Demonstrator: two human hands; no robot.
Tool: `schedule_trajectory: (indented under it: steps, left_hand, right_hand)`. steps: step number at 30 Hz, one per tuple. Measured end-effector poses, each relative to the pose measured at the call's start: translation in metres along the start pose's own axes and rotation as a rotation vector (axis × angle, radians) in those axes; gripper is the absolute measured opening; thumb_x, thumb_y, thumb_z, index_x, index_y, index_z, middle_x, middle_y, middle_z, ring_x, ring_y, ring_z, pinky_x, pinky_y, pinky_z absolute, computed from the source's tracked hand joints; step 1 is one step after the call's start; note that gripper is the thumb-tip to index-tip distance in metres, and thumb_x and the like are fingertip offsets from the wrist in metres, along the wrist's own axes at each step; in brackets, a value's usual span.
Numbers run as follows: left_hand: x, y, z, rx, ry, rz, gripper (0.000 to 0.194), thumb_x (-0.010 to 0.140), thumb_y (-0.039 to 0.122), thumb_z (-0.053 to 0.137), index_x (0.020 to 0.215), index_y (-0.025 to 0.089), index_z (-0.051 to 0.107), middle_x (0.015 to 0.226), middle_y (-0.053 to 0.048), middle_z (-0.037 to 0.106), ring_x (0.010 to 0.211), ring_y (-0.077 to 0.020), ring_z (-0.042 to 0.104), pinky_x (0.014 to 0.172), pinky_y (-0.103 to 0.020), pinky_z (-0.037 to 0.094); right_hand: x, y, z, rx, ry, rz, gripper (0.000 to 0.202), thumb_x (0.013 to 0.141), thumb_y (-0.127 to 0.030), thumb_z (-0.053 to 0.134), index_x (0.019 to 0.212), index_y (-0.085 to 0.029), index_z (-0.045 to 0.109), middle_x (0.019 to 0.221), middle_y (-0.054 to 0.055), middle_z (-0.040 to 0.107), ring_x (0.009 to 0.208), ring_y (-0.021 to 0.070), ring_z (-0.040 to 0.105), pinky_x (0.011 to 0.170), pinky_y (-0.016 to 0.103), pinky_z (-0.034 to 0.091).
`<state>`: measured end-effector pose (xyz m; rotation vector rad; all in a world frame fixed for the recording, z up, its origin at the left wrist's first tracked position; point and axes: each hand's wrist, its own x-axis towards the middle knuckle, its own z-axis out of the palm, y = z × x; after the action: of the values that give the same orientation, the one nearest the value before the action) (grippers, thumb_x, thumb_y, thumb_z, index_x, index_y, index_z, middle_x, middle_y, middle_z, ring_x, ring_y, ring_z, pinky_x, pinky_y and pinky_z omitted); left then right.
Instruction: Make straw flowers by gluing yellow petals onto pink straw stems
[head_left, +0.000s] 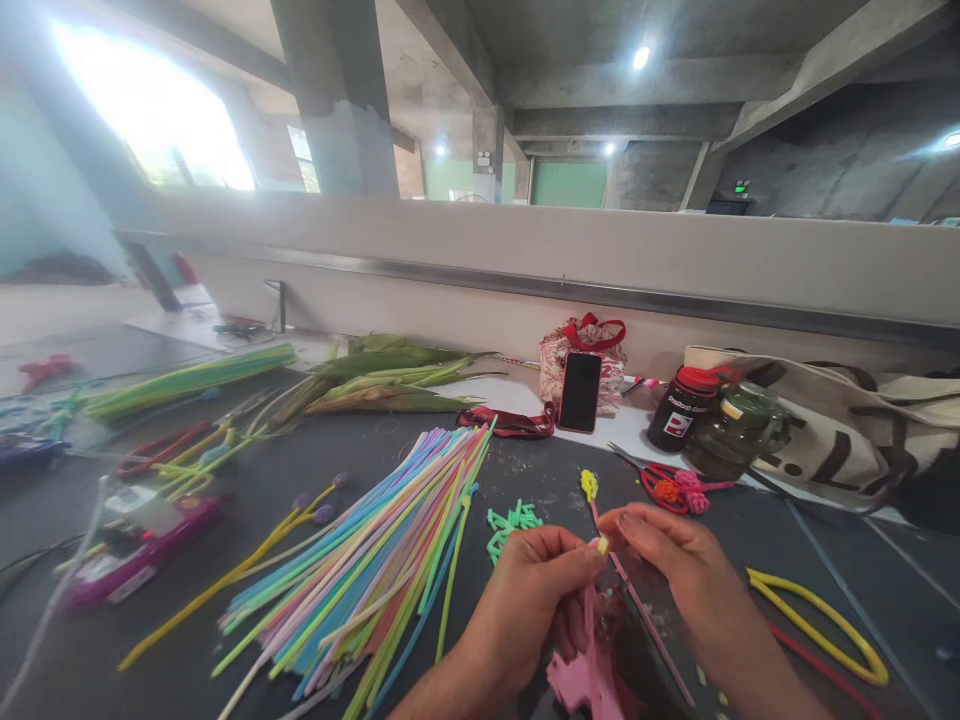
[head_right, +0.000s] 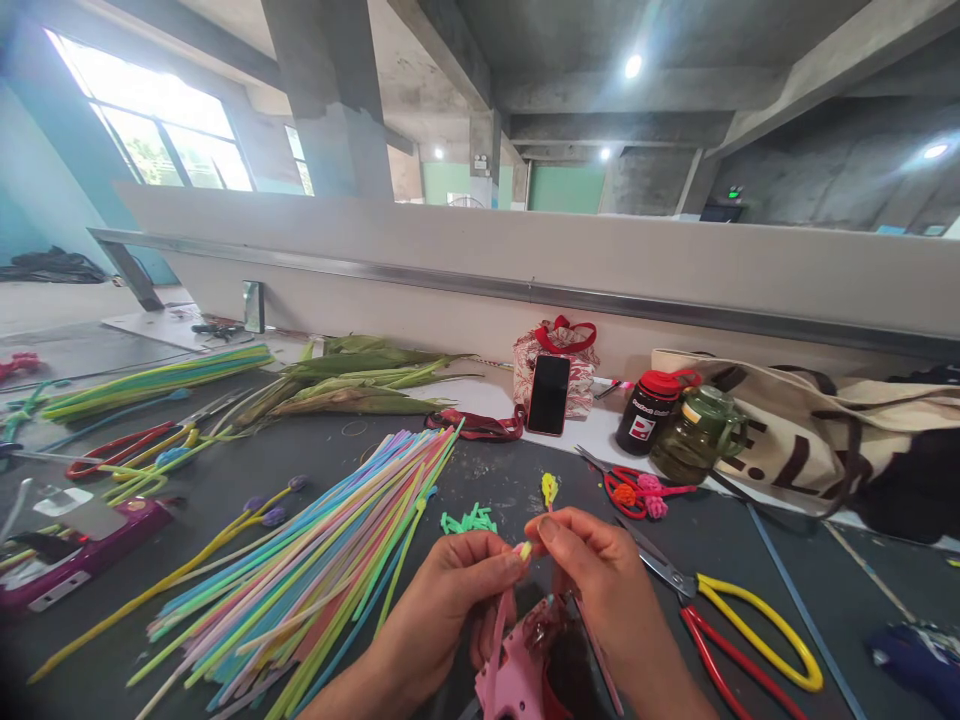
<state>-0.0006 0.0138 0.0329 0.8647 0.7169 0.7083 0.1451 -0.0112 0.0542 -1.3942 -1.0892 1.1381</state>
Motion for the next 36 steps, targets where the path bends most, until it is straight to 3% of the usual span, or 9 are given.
schedule_trajectory:
  steps: [3, 8, 21, 23, 25, 28, 30, 33, 36]
  left_hand:
    - [-0.001, 0.002, 0.0, -0.041, 0.026, -0.012, 0.032, 0.064, 0.043, 0.067, 0.059, 0.014, 0.054, 0.038, 0.003, 0.053, 0.026, -0.0043, 0.038, 0.029, -0.015, 0.023]
    - [-0.002, 0.003, 0.002, -0.069, 0.043, -0.001, 0.028, 0.064, 0.038, 0.067, 0.06, 0.015, 0.053, 0.04, 0.002, 0.055, 0.027, -0.0055, 0.041, 0.031, -0.016, 0.027]
    - [-0.001, 0.004, 0.005, -0.045, 0.07, 0.006, 0.025, 0.061, 0.032, 0.069, 0.056, 0.014, 0.052, 0.039, 0.003, 0.054, 0.028, -0.0049, 0.041, 0.033, -0.015, 0.029]
    - [-0.002, 0.004, 0.006, -0.057, 0.066, 0.001, 0.024, 0.062, 0.031, 0.069, 0.056, 0.014, 0.052, 0.04, 0.003, 0.054, 0.028, -0.0053, 0.042, 0.033, -0.015, 0.03]
    - [-0.002, 0.004, 0.006, -0.068, 0.067, 0.008, 0.024, 0.065, 0.032, 0.067, 0.057, 0.015, 0.051, 0.039, 0.003, 0.054, 0.027, -0.0051, 0.041, 0.031, -0.015, 0.029]
    - [0.0, 0.004, 0.004, -0.057, 0.065, -0.008, 0.028, 0.068, 0.035, 0.065, 0.056, 0.016, 0.049, 0.038, 0.004, 0.052, 0.024, -0.004, 0.037, 0.027, -0.014, 0.024]
    - [0.0, 0.004, 0.002, -0.044, 0.045, -0.043, 0.029, 0.066, 0.036, 0.067, 0.056, 0.016, 0.049, 0.038, 0.004, 0.052, 0.023, -0.0042, 0.037, 0.026, -0.014, 0.022]
    - [0.001, 0.004, 0.0, -0.057, 0.025, -0.052, 0.029, 0.065, 0.037, 0.068, 0.056, 0.016, 0.049, 0.039, 0.004, 0.053, 0.024, -0.0041, 0.039, 0.026, -0.013, 0.022]
    - [0.0, 0.004, 0.001, -0.097, 0.008, -0.04, 0.029, 0.065, 0.036, 0.068, 0.056, 0.016, 0.049, 0.039, 0.004, 0.054, 0.023, -0.0038, 0.039, 0.026, -0.013, 0.023]
  right_hand:
    - [0.0, 0.0, -0.002, 0.024, -0.032, 0.014, 0.026, 0.072, -0.042, 0.061, 0.073, -0.017, 0.068, 0.063, 0.0, 0.058, 0.057, 0.0141, 0.047, 0.051, 0.024, 0.033]
    - [-0.001, -0.001, 0.001, -0.059, -0.097, 0.002, 0.026, 0.073, -0.041, 0.059, 0.068, -0.016, 0.064, 0.053, -0.005, 0.045, 0.05, 0.0104, 0.037, 0.047, 0.022, 0.027]
    - [0.0, 0.002, 0.005, -0.196, -0.039, -0.058, 0.023, 0.073, -0.033, 0.055, 0.056, -0.017, 0.058, 0.051, -0.005, 0.042, 0.049, 0.0107, 0.037, 0.046, 0.022, 0.03]
    - [-0.001, 0.001, 0.007, -0.174, -0.044, -0.059, 0.024, 0.074, -0.036, 0.056, 0.06, -0.017, 0.06, 0.052, -0.005, 0.046, 0.05, 0.0109, 0.041, 0.047, 0.022, 0.032]
    - [-0.002, -0.002, 0.002, -0.146, -0.049, -0.071, 0.024, 0.075, -0.041, 0.057, 0.076, -0.018, 0.066, 0.06, -0.003, 0.056, 0.052, 0.0119, 0.048, 0.048, 0.022, 0.036]
    - [-0.005, -0.006, -0.027, -0.253, 0.046, -0.1, 0.031, 0.077, -0.042, 0.055, 0.097, -0.021, 0.065, 0.074, 0.001, 0.067, 0.057, 0.0146, 0.056, 0.05, 0.023, 0.042]
    - [-0.009, 0.001, -0.063, -0.509, 0.192, -0.106, 0.026, 0.078, -0.039, 0.052, 0.092, -0.022, 0.067, 0.079, 0.003, 0.07, 0.063, 0.0182, 0.062, 0.057, 0.027, 0.046]
    - [-0.021, 0.037, -0.127, -1.03, 0.266, -0.125, 0.024, 0.076, -0.033, 0.052, 0.091, -0.023, 0.069, 0.094, 0.008, 0.07, 0.078, 0.0267, 0.065, 0.067, 0.036, 0.049]
    - [-0.035, 0.087, -0.178, -1.326, 0.187, -0.196, 0.044, 0.066, -0.017, 0.054, 0.108, -0.021, 0.065, 0.117, 0.011, 0.062, 0.099, 0.03, 0.061, 0.082, 0.037, 0.049]
